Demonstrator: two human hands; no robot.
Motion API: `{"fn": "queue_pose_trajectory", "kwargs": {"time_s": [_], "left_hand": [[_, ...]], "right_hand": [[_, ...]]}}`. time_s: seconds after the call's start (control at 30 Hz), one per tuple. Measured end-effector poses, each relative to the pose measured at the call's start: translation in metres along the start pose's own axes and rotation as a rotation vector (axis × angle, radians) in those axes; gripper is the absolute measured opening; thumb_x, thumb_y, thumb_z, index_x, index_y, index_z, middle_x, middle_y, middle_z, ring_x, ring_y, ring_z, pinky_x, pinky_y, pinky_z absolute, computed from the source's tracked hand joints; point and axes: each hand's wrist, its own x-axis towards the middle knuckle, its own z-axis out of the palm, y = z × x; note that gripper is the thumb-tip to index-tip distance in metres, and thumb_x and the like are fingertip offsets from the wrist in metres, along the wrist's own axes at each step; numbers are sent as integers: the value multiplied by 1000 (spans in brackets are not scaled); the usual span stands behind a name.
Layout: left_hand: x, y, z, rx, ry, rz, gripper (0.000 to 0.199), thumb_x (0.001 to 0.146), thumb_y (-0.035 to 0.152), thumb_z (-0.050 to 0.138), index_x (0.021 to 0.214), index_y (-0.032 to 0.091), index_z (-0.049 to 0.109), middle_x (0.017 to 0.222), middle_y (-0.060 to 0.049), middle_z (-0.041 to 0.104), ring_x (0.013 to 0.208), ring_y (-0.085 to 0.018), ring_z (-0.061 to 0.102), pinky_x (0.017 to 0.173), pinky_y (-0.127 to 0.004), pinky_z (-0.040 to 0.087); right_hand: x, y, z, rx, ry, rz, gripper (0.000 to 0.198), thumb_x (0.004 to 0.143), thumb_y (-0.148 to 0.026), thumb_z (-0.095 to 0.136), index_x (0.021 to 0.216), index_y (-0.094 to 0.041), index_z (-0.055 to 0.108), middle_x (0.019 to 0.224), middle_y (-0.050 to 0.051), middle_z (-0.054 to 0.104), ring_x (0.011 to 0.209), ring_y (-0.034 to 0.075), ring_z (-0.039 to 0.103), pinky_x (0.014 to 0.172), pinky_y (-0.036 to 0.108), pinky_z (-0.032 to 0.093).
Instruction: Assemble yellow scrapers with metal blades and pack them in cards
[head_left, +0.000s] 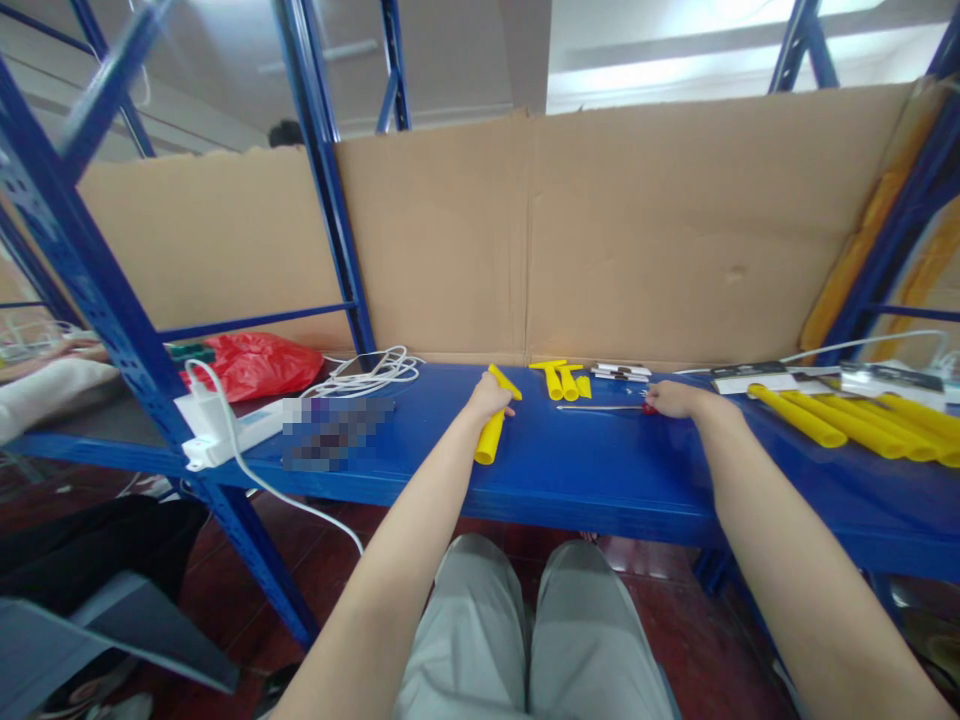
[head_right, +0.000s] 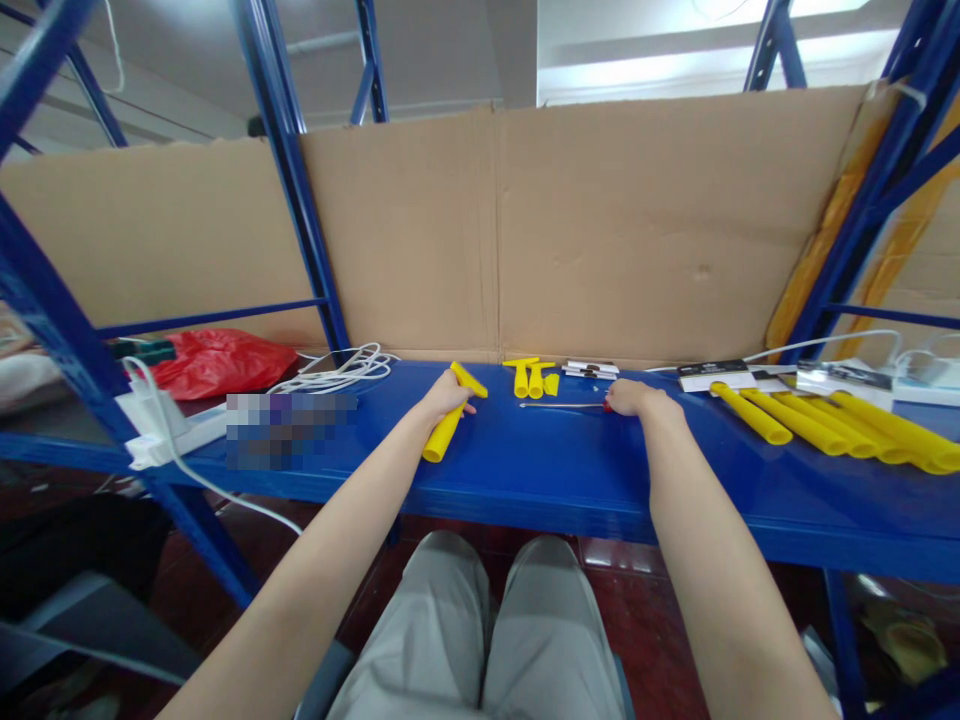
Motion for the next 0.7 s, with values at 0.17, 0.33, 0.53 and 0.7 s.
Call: {"fn": "queue_pose_trajectory", "kwargs": {"time_s": [0.17, 0.33, 0.53, 0.7], "left_hand": [[4, 0, 0, 60, 58, 72, 35, 88, 11, 56, 119, 10, 42, 115, -18, 63, 59, -11, 65, 52, -21, 46], [11, 1, -2, 58, 192, 362, 26, 79, 11, 65, 101, 15, 52, 113, -11, 63, 90, -16, 65, 77, -25, 49], [13, -1, 0, 78, 110, 697, 32, 72, 7, 68, 99, 17, 54, 123, -9, 53, 111, -18, 56, 92, -32, 46], [15, -5, 4, 206, -14, 913, 32, 74, 6, 65, 103, 17, 58, 129, -11, 51, 123, -21, 50, 102, -37, 41]], "right_hand": [[-5, -14, -5, -9, -48, 159, 29, 81, -20, 48, 95, -20, 73, 113, 16, 68, 108, 31, 61, 91, 51, 44], [-9, -23, -6, 47, 11, 241, 43, 84, -18, 41, 117, -27, 68, 132, 11, 60, 122, 34, 53, 99, 64, 35], [12, -12, 11, 17, 37, 186, 42, 82, -30, 48, 120, -34, 67, 128, 10, 62, 121, 36, 51, 97, 64, 38], [15, -16, 12, -15, 0, 168, 46, 82, -29, 48, 124, -37, 64, 135, 9, 56, 128, 38, 44, 99, 67, 34]]}}
